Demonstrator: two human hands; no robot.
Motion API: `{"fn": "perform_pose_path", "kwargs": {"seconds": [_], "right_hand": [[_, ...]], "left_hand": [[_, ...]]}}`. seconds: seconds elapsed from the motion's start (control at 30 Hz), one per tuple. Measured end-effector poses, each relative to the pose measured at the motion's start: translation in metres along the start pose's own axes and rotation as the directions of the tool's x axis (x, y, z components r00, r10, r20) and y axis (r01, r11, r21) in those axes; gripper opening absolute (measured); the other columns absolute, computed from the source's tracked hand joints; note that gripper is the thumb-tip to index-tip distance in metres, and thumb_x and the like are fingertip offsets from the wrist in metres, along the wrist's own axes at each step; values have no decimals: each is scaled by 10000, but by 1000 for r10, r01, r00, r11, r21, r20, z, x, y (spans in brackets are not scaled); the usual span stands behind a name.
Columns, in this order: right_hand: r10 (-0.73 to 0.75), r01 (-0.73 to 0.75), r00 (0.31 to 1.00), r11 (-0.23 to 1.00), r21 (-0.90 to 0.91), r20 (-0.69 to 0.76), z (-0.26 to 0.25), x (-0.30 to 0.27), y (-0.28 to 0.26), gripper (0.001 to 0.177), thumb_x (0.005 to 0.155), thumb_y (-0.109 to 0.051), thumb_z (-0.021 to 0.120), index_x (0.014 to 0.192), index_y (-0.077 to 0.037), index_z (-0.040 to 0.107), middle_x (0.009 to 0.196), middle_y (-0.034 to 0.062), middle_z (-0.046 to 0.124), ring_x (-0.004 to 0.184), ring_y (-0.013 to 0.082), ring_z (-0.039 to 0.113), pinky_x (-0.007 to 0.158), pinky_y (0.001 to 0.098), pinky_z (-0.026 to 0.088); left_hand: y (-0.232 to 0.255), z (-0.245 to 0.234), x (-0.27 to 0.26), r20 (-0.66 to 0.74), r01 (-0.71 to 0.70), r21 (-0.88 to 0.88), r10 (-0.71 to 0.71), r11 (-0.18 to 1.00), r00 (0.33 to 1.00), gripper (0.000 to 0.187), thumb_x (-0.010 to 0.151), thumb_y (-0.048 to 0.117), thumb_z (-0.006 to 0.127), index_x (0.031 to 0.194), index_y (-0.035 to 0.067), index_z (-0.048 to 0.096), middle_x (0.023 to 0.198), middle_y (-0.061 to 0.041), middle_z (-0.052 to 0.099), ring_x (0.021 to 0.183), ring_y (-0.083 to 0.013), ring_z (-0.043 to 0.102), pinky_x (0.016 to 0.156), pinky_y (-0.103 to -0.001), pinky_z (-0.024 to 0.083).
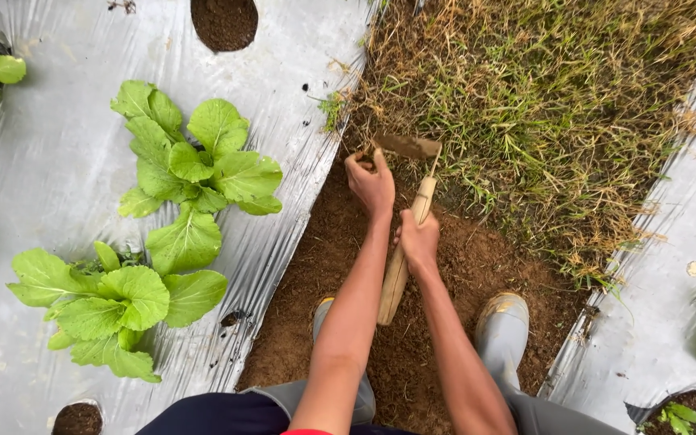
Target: The person walks between rows of young leafy vegetables planted in plastic mulch and uses a hand hoe to scrape and remove weeds from the soil path. They repeatedly pull up clumps of grass and weeds by hand and toss them aside while continuing to hoe the ground.
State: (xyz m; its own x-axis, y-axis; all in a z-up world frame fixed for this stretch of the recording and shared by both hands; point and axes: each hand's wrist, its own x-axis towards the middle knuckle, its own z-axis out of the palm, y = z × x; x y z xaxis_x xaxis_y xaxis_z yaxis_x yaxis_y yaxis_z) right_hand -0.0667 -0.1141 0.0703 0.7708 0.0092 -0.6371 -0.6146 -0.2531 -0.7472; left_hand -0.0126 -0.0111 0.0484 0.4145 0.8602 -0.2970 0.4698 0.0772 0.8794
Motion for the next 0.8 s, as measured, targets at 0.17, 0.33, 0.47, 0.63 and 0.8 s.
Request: {"fn": "perform_pose_path", "kwargs": {"seconds": [0.17, 0.33, 0.47, 0.63, 0.8], "right_hand": [[-140, 142, 990, 987, 70, -22, -8, -12, -51, 132, 1007, -197, 559, 1050, -72, 552, 612, 17, 598, 481, 124, 601, 454, 253, 539], [-167, 174, 983, 981, 86, -81, 1, -10, -26, 136, 1005, -193, 549, 1030, -59, 547, 588, 16, 579, 469, 124, 589, 465, 254, 523], [-2, 1, 1000, 999, 46, 29, 0, -4, -9, 177, 983, -213, 557, 1043, -46, 560, 593, 11, 592, 466, 134, 594, 458, 282, 532], [-127, 131, 991, 974, 184, -36, -5, -13, -48, 162, 996, -223, 575, 1061, -79, 539, 629, -7, 567, 491, 113, 583, 465, 261, 535], [-27, 30, 999, 998, 63, -47, 19, -12, 48, 154, 993, -196, 572, 1022, -47, 550, 612, 13, 533, 453, 99, 524, 441, 270, 501]], "left_hand": [[-21, 10, 10, 4, -93, 205, 94, 974, 996, 279, 941, 234, 715, 1106, 49, 589, 971, -83, 560, 880, -300, 686, 679, -450, 566], [-27, 8, 7, -55, -113, 111, 119, 987, 991, 99, 960, 71, 697, 1035, 42, 638, 924, -83, 571, 846, -289, 695, 666, -404, 586], [-34, 6, 7, -64, -101, 58, 104, 993, 992, 57, 981, 76, 662, 1037, 75, 662, 928, -60, 617, 879, -249, 694, 702, -398, 596], [-47, 14, 8, -93, -152, 22, 153, 988, 984, 66, 945, 45, 662, 1009, 63, 663, 923, -95, 632, 880, -306, 697, 738, -441, 581], [-41, 17, 5, -293, -165, -12, 154, 986, 944, 133, 908, 56, 623, 1035, 94, 628, 1000, -73, 579, 897, -290, 649, 823, -438, 550]]}}
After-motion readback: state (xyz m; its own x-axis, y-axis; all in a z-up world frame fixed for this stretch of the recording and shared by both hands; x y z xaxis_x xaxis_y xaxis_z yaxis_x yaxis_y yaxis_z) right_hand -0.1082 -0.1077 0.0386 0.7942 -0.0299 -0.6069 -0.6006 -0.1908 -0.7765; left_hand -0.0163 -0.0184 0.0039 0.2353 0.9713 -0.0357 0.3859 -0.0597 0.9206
